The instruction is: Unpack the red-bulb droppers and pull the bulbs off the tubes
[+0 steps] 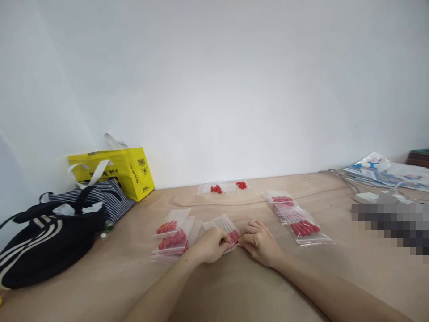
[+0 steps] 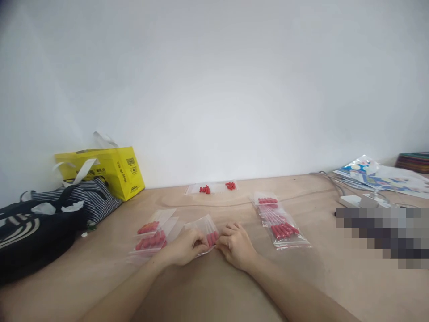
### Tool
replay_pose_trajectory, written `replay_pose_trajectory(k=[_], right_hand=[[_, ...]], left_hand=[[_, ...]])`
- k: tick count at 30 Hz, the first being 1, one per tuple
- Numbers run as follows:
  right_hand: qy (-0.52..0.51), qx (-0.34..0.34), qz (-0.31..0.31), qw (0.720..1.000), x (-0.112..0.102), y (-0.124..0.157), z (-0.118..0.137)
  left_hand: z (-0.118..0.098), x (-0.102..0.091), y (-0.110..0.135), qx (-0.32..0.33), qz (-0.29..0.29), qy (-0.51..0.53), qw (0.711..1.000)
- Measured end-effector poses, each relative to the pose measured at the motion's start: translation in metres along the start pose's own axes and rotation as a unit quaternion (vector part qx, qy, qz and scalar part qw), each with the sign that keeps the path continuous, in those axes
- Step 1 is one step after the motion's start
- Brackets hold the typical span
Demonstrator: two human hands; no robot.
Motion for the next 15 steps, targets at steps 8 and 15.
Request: replay_pose_trajectory(k=[8,15], right_hand=[[-0.009,-0.048,-0.031,0.998,-0.006,0.001,0.012],[0.0,-0.086,-0.03,0.996,-0.006,0.001,0.02]], left_hand=[[0.005,0.0,0.0,-0.019,-0.001,0.034,0.999],[0.014,0.003,-0.001,-0.04,0.006,0.073,0.996]])
Point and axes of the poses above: each hand's wrist, its own y-axis away from the middle knuckle, its own x-axis out of the palm, z = x × y, the point moved 9 cm from there along -y, towards the middle knuckle, and after that the axes turned 13 degrees about y, right-handed, at the moved point
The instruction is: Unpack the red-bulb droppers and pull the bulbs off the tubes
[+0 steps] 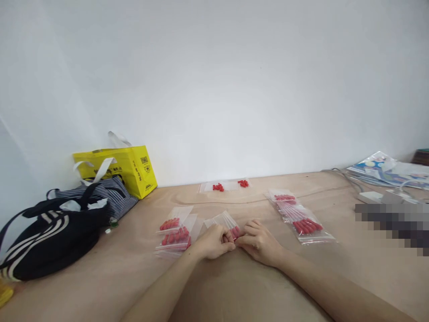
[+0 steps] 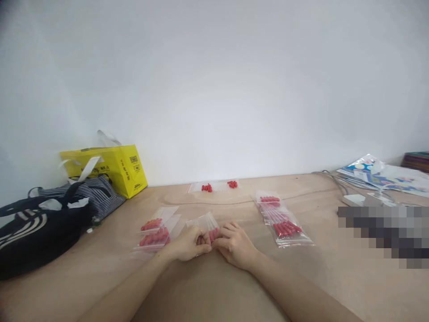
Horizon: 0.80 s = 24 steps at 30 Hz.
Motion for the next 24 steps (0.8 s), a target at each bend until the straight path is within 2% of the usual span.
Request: replay_pose_trajectory(k=[6,13,18,24], right_hand=[[0.011,-0.006,-0.006,1.0,-0.001,-0.001,0.002],[0.018,0.033,-0.008,0.999,0.0,-0.004,0.0],[0.005,-0.004,-0.017,1.0,-0.003,-0.007,0.009],[0.029,-0.052,-0.016,0.998,-0.004,-0.008,0.016]], left_hand=[[0.006,0.001,-0.002,-0.018,0.005,0.048,0.999],[0.015,0.003,-0.007,-0.032,-0.01,0.084,0.996],[0.02,0.0,-0.01,-0.04,-0.046,0.056,0.997],[0.008,-0.003,-0.003,-0.031,-0.079,-0.019,0.996]])
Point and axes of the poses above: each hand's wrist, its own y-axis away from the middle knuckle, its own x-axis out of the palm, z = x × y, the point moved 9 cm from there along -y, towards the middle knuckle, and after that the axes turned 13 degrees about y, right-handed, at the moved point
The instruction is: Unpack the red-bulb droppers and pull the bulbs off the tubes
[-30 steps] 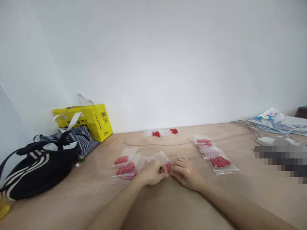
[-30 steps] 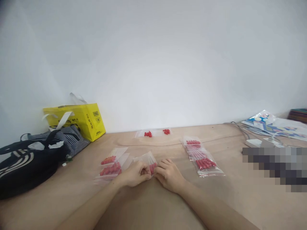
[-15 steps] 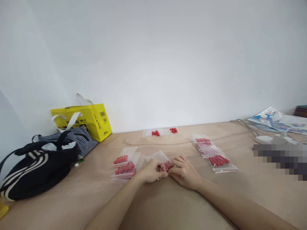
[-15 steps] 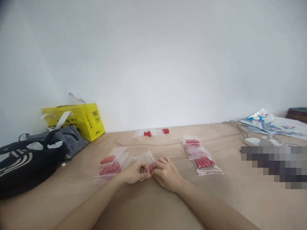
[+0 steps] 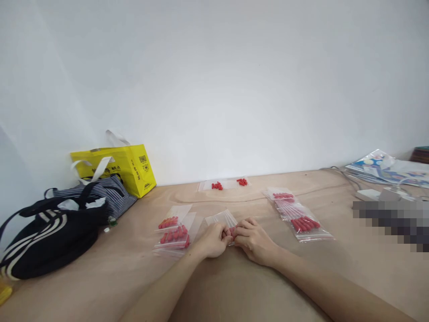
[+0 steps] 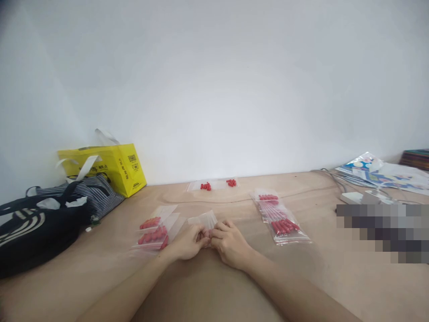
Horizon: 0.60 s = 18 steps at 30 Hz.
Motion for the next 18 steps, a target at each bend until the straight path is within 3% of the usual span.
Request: replay_pose_trajectory(k=[6,12,18], right_hand=[[0.048,-0.011,0.006,0.999,0.007,0.002,-0.001],[0.042,-0.023,0.017,0.999,0.005,0.002,0.008],[0.031,0.039,0.047,0.998,0.005,0.003,-0.004]], left_hand=[[-0.009,-0.003,0.007,0.01,-0.041,-0.05,0.998],[0.007,-0.013,0.0,0.031,-0.099,-0.06,0.993],[0.0,-0.016,0.002,0.075,-0.105,-0.046,0.991]])
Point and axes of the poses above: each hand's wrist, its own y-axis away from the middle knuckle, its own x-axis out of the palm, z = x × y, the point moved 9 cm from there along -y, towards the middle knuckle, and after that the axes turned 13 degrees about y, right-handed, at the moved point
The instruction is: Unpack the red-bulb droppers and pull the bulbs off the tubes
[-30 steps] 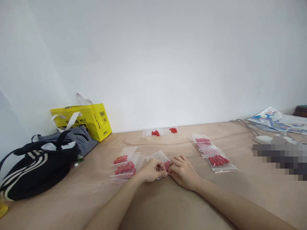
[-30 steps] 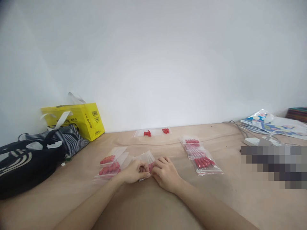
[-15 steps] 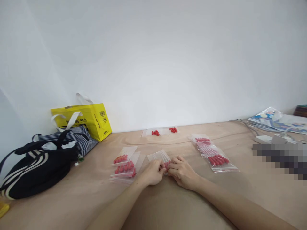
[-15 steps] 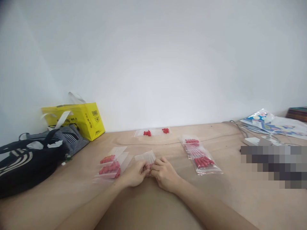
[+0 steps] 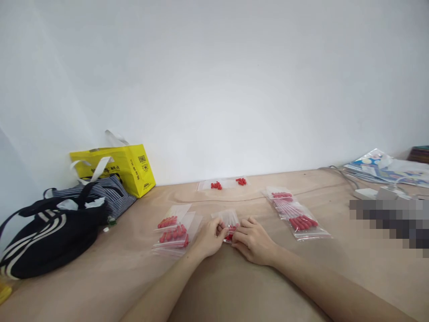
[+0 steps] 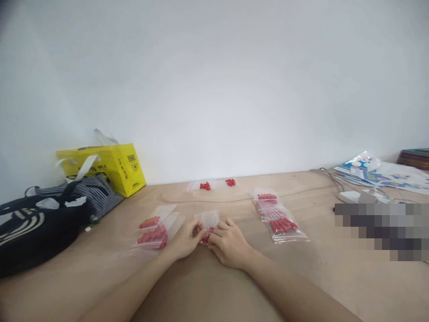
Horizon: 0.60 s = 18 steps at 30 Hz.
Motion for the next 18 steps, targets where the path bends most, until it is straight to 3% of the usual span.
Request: replay_pose_trajectory(k=[4,8,13,18], right_hand=[[-0.019,0.047,0.031,0.998,0.002,0.002,-0.01],[-0.013,0.097,0.061,0.993,0.006,0.005,-0.021],[-0.018,0.183,0.092,0.979,0.015,0.012,-0.043],[-0.071,0.219,0.098,0.968,0.024,0.017,-0.056]], left_hand=[[-0.025,-0.003,0.008,0.09,0.01,0.016,0.996],[-0.031,0.005,0.015,0.091,0.07,0.037,0.993],[-0.04,0.001,0.022,0.106,0.041,-0.009,0.993],[-0.031,-0.006,0.025,0.118,0.006,-0.021,0.993]])
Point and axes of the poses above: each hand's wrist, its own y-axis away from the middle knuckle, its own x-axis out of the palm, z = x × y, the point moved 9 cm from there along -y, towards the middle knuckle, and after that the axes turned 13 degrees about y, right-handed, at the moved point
